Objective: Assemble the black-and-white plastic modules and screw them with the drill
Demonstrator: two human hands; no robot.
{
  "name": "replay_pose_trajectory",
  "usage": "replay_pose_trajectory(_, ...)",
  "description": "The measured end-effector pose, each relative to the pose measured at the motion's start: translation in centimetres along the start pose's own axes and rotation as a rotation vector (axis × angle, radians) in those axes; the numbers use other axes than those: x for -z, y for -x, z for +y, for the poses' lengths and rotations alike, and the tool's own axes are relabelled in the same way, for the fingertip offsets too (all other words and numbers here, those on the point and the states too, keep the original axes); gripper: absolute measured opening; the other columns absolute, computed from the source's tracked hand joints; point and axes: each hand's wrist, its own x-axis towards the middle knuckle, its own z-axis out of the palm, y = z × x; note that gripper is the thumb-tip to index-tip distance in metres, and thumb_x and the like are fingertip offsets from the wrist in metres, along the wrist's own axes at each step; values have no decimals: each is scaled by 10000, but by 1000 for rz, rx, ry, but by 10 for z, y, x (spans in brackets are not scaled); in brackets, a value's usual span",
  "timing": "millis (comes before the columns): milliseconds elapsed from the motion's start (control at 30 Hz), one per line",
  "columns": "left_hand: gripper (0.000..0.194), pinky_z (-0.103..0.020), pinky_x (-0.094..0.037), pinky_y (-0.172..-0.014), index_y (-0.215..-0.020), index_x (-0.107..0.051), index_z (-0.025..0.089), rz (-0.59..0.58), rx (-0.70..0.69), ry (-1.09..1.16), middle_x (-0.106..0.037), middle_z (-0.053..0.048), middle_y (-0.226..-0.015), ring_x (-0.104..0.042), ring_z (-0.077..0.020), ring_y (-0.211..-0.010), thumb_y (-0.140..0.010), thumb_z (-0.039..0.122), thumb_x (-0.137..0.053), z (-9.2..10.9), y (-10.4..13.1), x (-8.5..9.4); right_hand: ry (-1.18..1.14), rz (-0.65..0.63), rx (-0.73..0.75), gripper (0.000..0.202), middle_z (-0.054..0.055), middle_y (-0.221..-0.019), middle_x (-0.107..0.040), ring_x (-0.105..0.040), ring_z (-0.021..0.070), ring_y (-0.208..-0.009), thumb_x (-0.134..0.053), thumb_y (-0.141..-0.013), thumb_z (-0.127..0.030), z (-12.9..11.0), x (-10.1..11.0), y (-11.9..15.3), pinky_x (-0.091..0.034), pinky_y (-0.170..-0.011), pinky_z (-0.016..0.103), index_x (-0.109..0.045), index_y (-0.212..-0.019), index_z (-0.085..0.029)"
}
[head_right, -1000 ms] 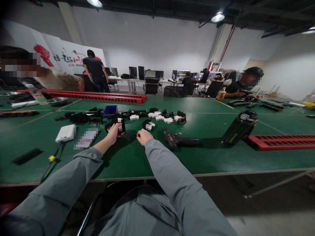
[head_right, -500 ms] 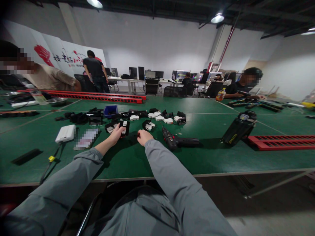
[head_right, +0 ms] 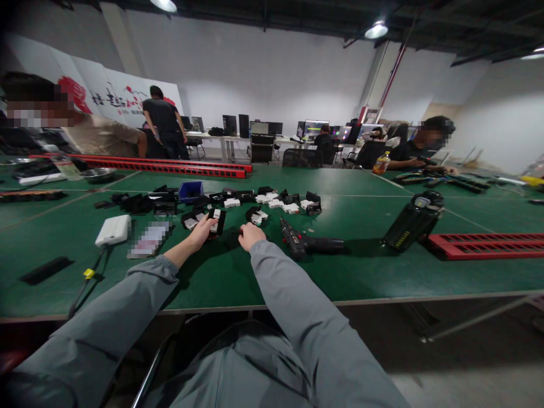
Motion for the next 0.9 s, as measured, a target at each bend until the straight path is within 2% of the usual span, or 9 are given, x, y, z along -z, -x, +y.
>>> replay_pose_trajectory(100,306,-219,-414,-462,-1002,-525,237,26,1,10,-589,-2,-766,-559,-147,-594,-746,405,-544,-2,-2,1,-52,13,-16,106,104,-990,-627,-619,239,-931,-622,-810,-248,3,0,0,-465,-848,346,-696,-860,-191)
replay_pose_trajectory(233,327,-220,-405,-465,-1015,-517,224,37,-11,-8,-572,-3,-760,-549,-146,-589,-727,374,-558,-3,-4,2,-192,46,-21,48,89,-955,-645,-621,213,-886,-648,-782,-206,2,-2,-1,-470,-830,333,-690,-783,-183)
replay_pose_trajectory(367,384,-230,-425,-505,-1055,-535,196,-3,-57,-61,-580,-12,-797,-561,-157,-648,-706,350,-582,-3,-3,2,-422,63,-25,181,44,-811,-671,-611,143,-701,-567,-857,-297,-7,-4,-6,-503,-670,270,-683,-907,-167)
replay_pose_trajectory(467,400,-243,-444,-538,-1059,-560,177,-61,-91,-116,-608,-25,-839,-569,-166,-685,-704,358,-594,-3,-1,1,-574,48,-13,277,22,-773,-684,-572,100,-571,-519,-877,-358,-14,-6,-8,-480,-537,226,-661,-1007,-158)
replay_pose_trajectory(667,494,-256,-463,-552,-1158,-552,174,-130,-122,-206,-635,-36,-869,-593,-175,-693,-705,353,-635,-1,3,0,-1120,-8,-19,274,25,-792,-695,-531,79,-533,-672,-730,-379,-20,-8,-5,-413,-479,203,-677,-904,-167)
replay_pose_trajectory(733,508,-250,-459,-528,-1173,-551,175,-154,-122,-216,-640,-42,-879,-596,-173,-682,-709,358,-644,0,3,1,-1154,-10,-17,273,15,-768,-685,-525,82,-536,-693,-707,-379,-20,-7,-4,-405,-482,205,-681,-886,-173)
replay_pose_trajectory(900,533,-234,-448,-474,-1175,-558,181,-167,-121,-210,-645,-49,-913,-600,-168,-664,-691,369,-676,-1,2,1,-1053,19,-16,257,-12,-685,-637,-518,97,-546,-695,-711,-386,-23,-3,-1,-436,-518,227,-685,-861,-178)
